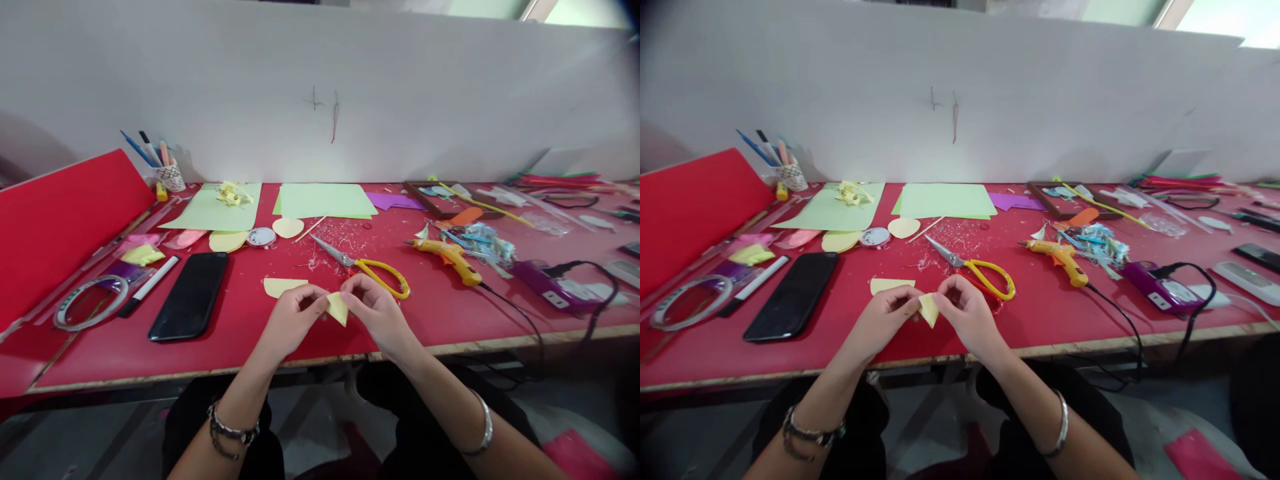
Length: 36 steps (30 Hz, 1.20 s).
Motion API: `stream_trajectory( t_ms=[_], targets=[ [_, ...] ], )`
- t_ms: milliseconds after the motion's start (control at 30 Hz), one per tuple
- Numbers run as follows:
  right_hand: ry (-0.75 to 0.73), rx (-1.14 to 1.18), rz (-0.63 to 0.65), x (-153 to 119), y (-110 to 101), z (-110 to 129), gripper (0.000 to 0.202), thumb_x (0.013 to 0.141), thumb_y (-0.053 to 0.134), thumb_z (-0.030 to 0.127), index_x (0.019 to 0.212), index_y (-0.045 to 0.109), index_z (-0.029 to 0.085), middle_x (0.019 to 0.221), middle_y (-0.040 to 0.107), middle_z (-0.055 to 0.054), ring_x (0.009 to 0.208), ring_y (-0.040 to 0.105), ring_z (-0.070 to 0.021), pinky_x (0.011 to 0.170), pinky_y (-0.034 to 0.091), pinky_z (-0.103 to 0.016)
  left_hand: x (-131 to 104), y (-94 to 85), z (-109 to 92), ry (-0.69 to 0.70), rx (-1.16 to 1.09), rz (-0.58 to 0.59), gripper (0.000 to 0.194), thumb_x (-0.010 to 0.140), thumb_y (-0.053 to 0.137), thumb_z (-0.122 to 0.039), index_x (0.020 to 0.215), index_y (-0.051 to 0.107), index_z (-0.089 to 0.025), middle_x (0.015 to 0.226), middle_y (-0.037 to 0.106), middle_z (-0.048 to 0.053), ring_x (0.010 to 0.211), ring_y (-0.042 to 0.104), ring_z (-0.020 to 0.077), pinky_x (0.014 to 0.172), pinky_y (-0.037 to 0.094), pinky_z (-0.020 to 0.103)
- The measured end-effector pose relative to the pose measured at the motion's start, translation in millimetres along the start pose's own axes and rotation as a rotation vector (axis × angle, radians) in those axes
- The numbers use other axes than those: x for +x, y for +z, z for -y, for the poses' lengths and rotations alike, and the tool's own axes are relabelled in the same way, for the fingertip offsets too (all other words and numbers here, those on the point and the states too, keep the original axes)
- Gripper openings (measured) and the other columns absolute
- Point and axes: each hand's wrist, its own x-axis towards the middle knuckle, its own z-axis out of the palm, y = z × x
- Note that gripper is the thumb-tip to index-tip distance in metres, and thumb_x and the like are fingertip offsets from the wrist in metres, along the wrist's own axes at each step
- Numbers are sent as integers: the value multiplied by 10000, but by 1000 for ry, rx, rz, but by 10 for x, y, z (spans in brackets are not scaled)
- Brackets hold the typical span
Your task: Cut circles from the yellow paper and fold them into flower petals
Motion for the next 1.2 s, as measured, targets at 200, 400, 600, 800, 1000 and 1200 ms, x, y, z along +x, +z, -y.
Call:
stream_trajectory(
  t_ms=[200,400,600,800,1000,1200],
  targets=[
    [13,65,-19,0,-7,-38,227,705,725,353,698,553,206,673,522,30,581,456,-118,542,384,-240,8,50,43,-108,-300,-61,157,740,640,-292,836,693,-180,779,669,-3,719,585,109,706,469,234],
    [-5,187,-41,0,-12,20,274,707,711,420,696,520,224,692,508,29,594,460,-123,549,403,-239,-4,176,39,-179,-722,-57,289,645,741,-209,928,688,-227,970,674,-8,806,612,76,700,499,173],
    [-9,272,-44,-14,9,51,260,691,735,387,687,531,227,732,515,15,624,471,-135,560,415,-247,-6,290,29,-242,-823,-100,249,586,790,-252,779,651,-179,770,647,-31,642,573,46,572,490,137],
    [-24,270,-30,-17,13,36,256,680,749,364,704,537,222,765,524,11,662,504,-138,599,439,-246,-8,290,17,-238,-780,-89,259,576,797,-279,732,619,-174,736,612,-52,630,547,37,562,479,129],
    [-16,330,-6,-15,4,0,261,645,787,306,759,566,227,847,560,11,723,539,-126,626,467,-217,-2,285,34,-177,-740,-94,273,575,793,-293,711,590,-171,760,615,-52,696,560,51,614,475,145],
    [-22,354,22,-18,-9,-20,257,644,797,267,767,574,231,844,580,24,729,550,-118,647,466,-214,-3,234,77,-50,-482,-64,181,714,686,-317,748,567,-184,703,591,-57,642,530,55,647,430,180]
  ],
)
